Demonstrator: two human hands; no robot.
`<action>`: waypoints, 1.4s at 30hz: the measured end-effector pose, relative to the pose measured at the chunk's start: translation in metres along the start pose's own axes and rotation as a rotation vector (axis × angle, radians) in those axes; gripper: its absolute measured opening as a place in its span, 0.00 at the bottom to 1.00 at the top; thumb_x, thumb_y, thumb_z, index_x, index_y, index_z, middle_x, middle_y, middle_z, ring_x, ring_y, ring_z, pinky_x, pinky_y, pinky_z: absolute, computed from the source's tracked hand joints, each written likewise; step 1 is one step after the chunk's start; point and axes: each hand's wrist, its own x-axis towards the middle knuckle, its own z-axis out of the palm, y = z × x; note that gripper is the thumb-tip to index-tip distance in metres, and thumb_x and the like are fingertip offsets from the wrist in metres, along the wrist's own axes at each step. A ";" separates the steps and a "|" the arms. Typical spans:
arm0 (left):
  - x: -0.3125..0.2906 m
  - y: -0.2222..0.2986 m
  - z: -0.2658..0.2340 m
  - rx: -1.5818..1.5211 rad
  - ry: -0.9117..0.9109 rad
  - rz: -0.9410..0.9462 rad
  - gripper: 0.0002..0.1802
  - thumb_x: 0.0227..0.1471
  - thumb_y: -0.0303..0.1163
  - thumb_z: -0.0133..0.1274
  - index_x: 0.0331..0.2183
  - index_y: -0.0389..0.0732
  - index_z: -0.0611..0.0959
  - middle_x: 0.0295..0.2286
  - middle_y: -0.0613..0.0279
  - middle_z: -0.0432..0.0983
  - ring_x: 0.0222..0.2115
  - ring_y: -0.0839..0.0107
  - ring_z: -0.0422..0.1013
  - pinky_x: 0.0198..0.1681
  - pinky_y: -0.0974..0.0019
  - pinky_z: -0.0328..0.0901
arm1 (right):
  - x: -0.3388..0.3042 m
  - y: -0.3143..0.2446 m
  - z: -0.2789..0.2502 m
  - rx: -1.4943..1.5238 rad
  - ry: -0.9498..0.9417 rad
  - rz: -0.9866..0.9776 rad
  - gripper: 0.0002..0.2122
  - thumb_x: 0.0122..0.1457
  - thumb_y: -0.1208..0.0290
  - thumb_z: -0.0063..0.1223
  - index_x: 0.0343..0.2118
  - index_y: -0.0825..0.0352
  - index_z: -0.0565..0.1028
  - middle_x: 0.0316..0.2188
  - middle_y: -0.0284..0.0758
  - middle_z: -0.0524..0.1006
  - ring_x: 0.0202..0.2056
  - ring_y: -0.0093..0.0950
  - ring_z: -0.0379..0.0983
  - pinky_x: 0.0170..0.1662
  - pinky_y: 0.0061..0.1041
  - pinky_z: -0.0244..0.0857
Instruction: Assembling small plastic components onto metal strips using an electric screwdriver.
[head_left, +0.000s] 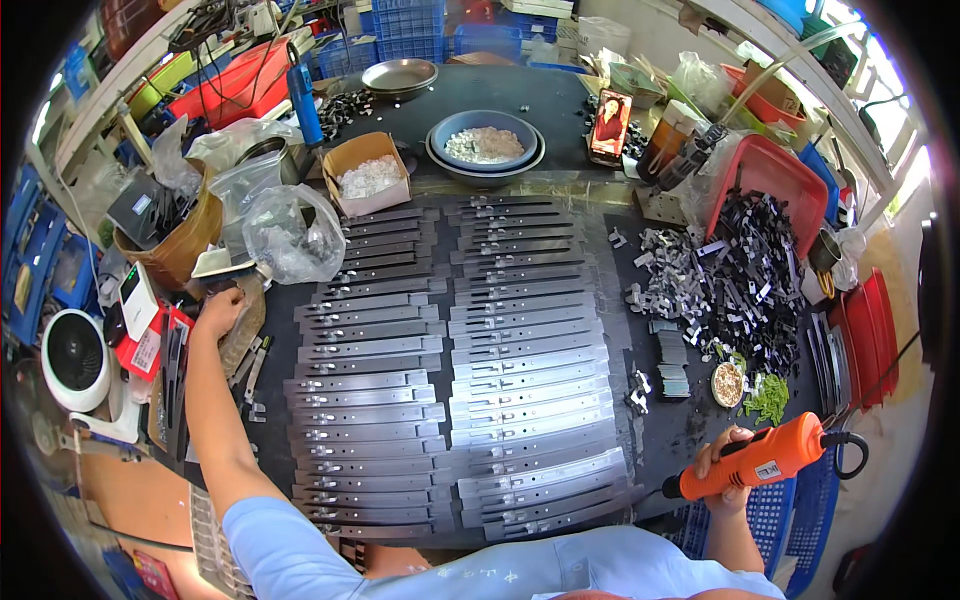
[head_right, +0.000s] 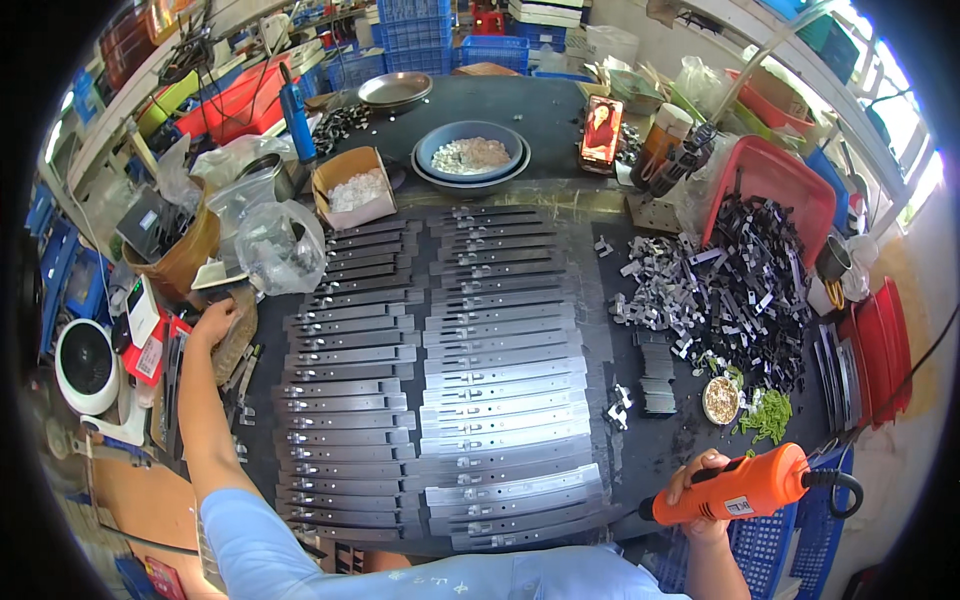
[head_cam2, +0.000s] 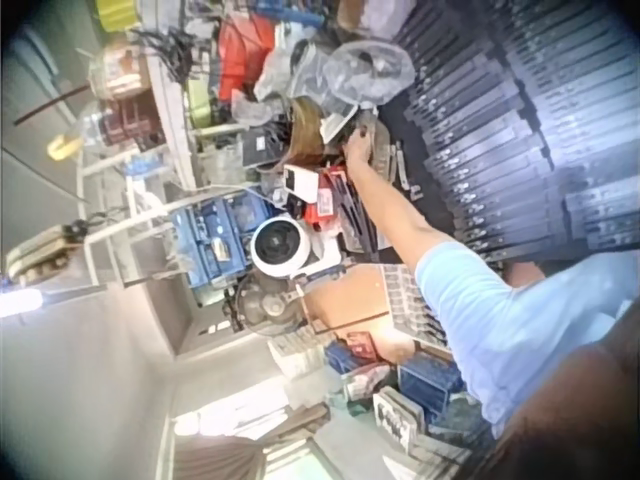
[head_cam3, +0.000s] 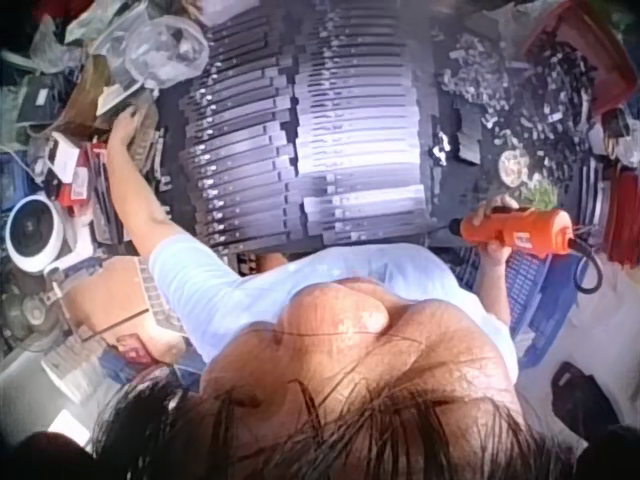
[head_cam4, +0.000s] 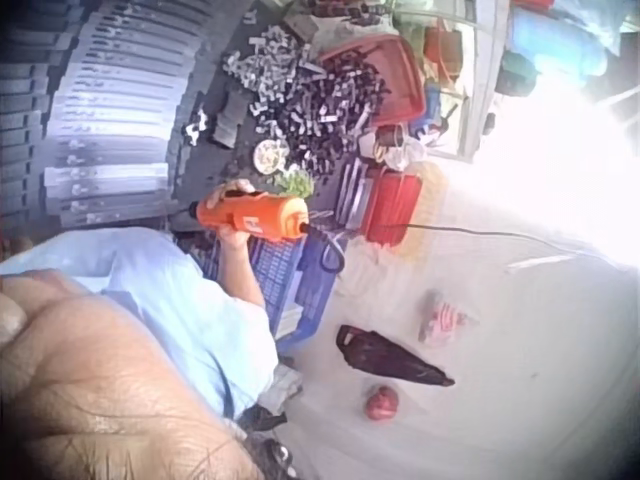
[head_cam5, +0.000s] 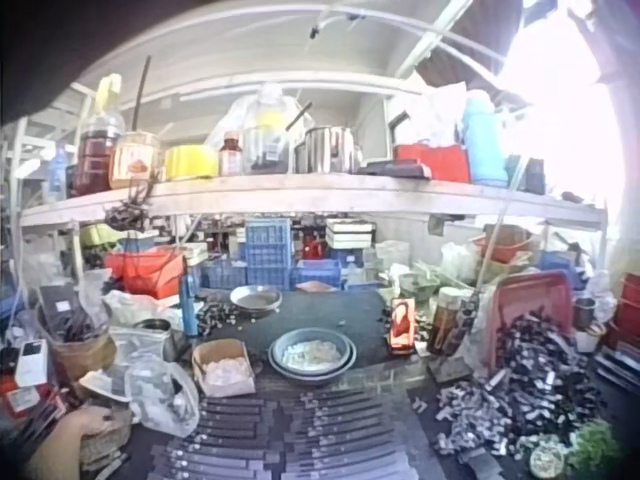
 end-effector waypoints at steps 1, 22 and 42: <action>-0.002 0.008 -0.003 0.003 -0.034 0.002 0.15 0.43 0.36 0.44 0.32 0.35 0.74 0.29 0.47 0.71 0.32 0.58 0.68 0.36 0.64 0.61 | 0.001 0.001 0.000 0.000 0.003 -0.003 0.32 0.35 0.62 0.63 0.44 0.60 0.59 0.26 0.30 0.62 0.21 0.23 0.65 0.24 0.20 0.57; -0.030 0.038 -0.012 -0.150 0.017 -0.063 0.18 0.43 0.40 0.44 0.27 0.32 0.76 0.27 0.43 0.71 0.30 0.52 0.68 0.34 0.60 0.61 | -0.013 0.002 0.005 0.012 0.108 0.025 0.35 0.33 0.63 0.64 0.45 0.61 0.56 0.28 0.31 0.63 0.22 0.23 0.65 0.26 0.20 0.58; -0.033 0.042 -0.019 0.203 0.236 -0.211 0.15 0.44 0.42 0.43 0.29 0.41 0.75 0.29 0.47 0.71 0.32 0.52 0.67 0.35 0.54 0.61 | -0.014 0.000 0.008 -0.035 0.022 -0.024 0.34 0.34 0.62 0.63 0.45 0.61 0.58 0.28 0.31 0.63 0.23 0.25 0.66 0.27 0.21 0.58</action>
